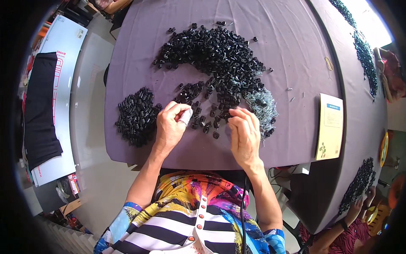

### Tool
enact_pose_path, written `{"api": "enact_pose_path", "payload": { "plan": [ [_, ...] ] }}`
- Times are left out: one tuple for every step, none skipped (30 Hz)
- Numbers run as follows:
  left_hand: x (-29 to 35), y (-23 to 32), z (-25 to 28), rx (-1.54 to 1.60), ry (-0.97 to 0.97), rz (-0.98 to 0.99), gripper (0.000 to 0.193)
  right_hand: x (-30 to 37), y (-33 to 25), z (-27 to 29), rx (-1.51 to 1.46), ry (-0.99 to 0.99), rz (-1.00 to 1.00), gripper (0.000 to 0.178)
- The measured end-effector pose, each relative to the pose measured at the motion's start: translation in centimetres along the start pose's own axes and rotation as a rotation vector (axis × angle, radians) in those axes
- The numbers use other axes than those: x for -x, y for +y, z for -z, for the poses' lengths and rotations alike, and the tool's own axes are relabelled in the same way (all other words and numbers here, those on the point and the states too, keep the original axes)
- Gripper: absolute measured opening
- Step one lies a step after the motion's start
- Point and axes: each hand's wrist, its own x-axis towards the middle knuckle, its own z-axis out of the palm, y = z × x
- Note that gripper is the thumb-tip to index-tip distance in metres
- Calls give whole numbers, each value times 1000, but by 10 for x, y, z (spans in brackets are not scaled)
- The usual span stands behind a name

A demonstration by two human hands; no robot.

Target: The person sorts small black plastic components by hand on a table, placing them into a white container.

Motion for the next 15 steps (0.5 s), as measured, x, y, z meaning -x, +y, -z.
{"api": "enact_pose_path", "payload": {
  "plan": [
    [-4, 1, -1, -23, 24, -23, 11, 6, -2, 1, 0, 2, -3, 14],
    [-8, 3, -2, -44, 48, -48, 11, 11, -3, 4, -40, 8, -73, 14],
    [-12, 4, -3, -44, 45, -51, 11, 16, -5, 5, -80, 14, -143, 14],
    [-17, 4, -3, -64, 36, -62, 11, 19, -7, 5, -111, 39, -154, 14],
    [-23, 5, -4, -85, 27, -75, 11, 23, -9, 5, -110, 43, -155, 14],
    [-28, 1, -8, -125, 38, -113, 12, 26, -10, 5, -121, 40, -174, 14],
    [-32, 2, -8, -127, 36, -117, 12, 30, -11, 5, -133, 37, -192, 14],
    [-37, 2, -9, -164, 47, -128, 12, 32, -11, 4, -142, 46, -197, 14],
    [-41, 3, -10, -202, 58, -140, 13, 33, -10, 3, -141, 51, -198, 14],
    [-46, -3, -12, -191, 66, -153, 12, 34, -9, 2, -139, 43, -185, 14],
    [-51, -6, -13, -195, 65, -157, 12, 34, -8, 1, -138, 33, -172, 13],
    [-56, -9, -13, -184, 66, -178, 12, 33, -6, 0, -122, 36, -154, 13],
    [-59, -10, -12, -174, 67, -198, 12, 34, -6, -1, -125, 39, -153, 13],
    [-60, -5, -14, -181, 58, -189, 11, 34, -5, -1, -126, 40, -157, 13],
    [-60, 1, -15, -181, 56, -192, 11, 34, -4, -1, -127, 40, -160, 13]
  ]
}}
